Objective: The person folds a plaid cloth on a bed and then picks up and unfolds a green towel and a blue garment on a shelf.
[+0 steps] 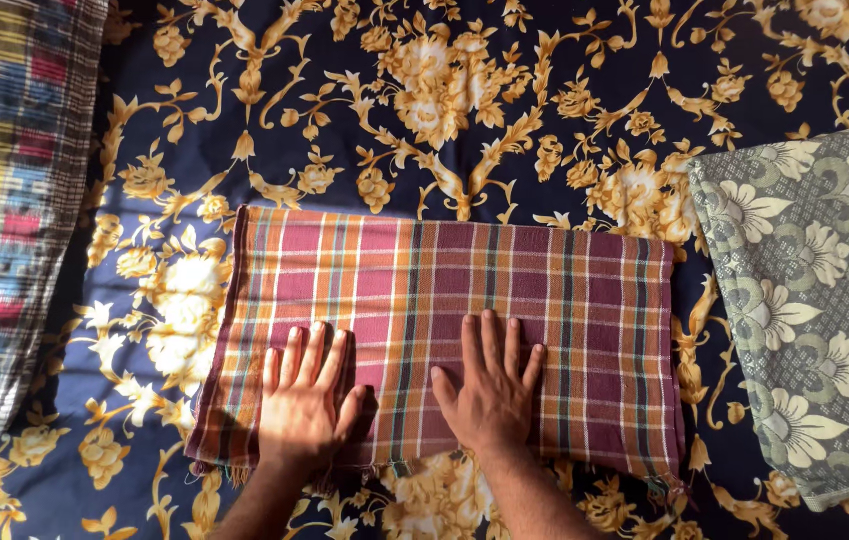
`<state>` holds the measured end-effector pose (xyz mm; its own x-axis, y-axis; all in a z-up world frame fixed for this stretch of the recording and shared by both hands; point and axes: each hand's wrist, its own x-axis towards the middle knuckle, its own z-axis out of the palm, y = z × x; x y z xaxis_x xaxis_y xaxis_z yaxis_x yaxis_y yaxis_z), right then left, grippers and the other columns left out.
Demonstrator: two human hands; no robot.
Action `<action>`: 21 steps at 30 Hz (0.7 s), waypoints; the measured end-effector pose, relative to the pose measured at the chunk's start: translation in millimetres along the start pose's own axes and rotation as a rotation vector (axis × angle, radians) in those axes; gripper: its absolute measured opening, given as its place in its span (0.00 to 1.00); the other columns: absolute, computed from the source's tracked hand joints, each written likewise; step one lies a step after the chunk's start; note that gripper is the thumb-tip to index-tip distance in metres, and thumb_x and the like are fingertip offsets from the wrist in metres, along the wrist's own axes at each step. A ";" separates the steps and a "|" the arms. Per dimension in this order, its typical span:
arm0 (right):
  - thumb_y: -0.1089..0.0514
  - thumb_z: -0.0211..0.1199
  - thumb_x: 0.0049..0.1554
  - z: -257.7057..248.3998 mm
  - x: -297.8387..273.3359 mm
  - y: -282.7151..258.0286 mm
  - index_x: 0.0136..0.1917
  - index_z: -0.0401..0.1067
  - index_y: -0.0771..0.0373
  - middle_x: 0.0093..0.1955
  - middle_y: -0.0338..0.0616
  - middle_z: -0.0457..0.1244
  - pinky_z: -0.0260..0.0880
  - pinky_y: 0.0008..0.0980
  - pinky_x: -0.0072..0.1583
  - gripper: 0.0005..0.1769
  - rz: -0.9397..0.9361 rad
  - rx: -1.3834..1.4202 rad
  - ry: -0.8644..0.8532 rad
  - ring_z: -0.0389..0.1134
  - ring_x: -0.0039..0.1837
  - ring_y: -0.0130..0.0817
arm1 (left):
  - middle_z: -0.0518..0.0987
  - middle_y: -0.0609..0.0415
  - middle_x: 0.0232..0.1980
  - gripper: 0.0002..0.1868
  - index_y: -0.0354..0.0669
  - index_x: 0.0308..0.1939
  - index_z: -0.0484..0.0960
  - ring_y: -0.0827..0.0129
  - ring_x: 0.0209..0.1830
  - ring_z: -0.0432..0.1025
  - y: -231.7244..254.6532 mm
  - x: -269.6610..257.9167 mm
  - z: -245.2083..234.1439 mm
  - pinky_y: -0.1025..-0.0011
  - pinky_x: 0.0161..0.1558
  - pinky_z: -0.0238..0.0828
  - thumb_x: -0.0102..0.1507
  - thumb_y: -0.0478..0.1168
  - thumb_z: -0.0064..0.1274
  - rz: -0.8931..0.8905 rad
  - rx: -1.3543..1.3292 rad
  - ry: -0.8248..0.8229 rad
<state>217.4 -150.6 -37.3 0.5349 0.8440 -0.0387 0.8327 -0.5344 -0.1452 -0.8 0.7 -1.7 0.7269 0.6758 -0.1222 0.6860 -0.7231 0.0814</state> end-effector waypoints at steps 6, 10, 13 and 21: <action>0.21 0.36 0.59 -7.5 1.9 7.7 0.82 0.41 0.52 0.85 0.46 0.34 0.19 0.66 0.75 0.49 -0.019 -0.012 -0.144 0.31 0.84 0.52 | 0.48 0.43 0.80 0.48 0.50 0.78 0.48 0.46 0.80 0.38 -7.6 1.5 -9.8 0.42 0.74 0.24 0.61 0.68 0.42 0.147 -0.104 -0.036; 0.21 0.38 0.60 -11.9 -5.7 36.2 0.82 0.42 0.52 0.86 0.46 0.35 0.22 0.64 0.77 0.49 -0.152 0.057 -0.177 0.32 0.84 0.51 | 0.47 0.49 0.84 0.56 0.60 0.79 0.51 0.48 0.83 0.34 -26.1 -6.6 -39.0 0.44 0.74 0.22 0.51 0.67 0.57 0.283 -0.225 -0.301; 0.20 0.41 0.58 -21.3 -19.1 68.9 0.81 0.46 0.50 0.85 0.46 0.37 0.22 0.63 0.78 0.49 -0.326 0.119 -0.142 0.33 0.84 0.49 | 0.49 0.54 0.84 0.52 0.66 0.79 0.57 0.50 0.83 0.34 -42.7 -9.8 -46.3 0.47 0.74 0.23 0.52 0.61 0.60 0.310 -0.202 -0.389; 0.23 0.57 0.54 -40.2 -49.2 94.1 0.75 0.61 0.47 0.84 0.45 0.41 0.18 0.63 0.76 0.44 -0.531 0.308 -0.058 0.32 0.83 0.51 | 0.76 0.57 0.68 0.21 0.56 0.57 0.82 0.63 0.73 0.63 -71.2 -17.0 -24.8 0.55 0.71 0.54 0.59 0.39 0.53 0.387 -0.225 -0.067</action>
<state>275.2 -244.2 -9.2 0.0428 0.9970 0.0651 0.8988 -0.0099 -0.4383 -61.1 44.3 19.1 0.9327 0.3456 -0.1031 0.3594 -0.8667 0.3459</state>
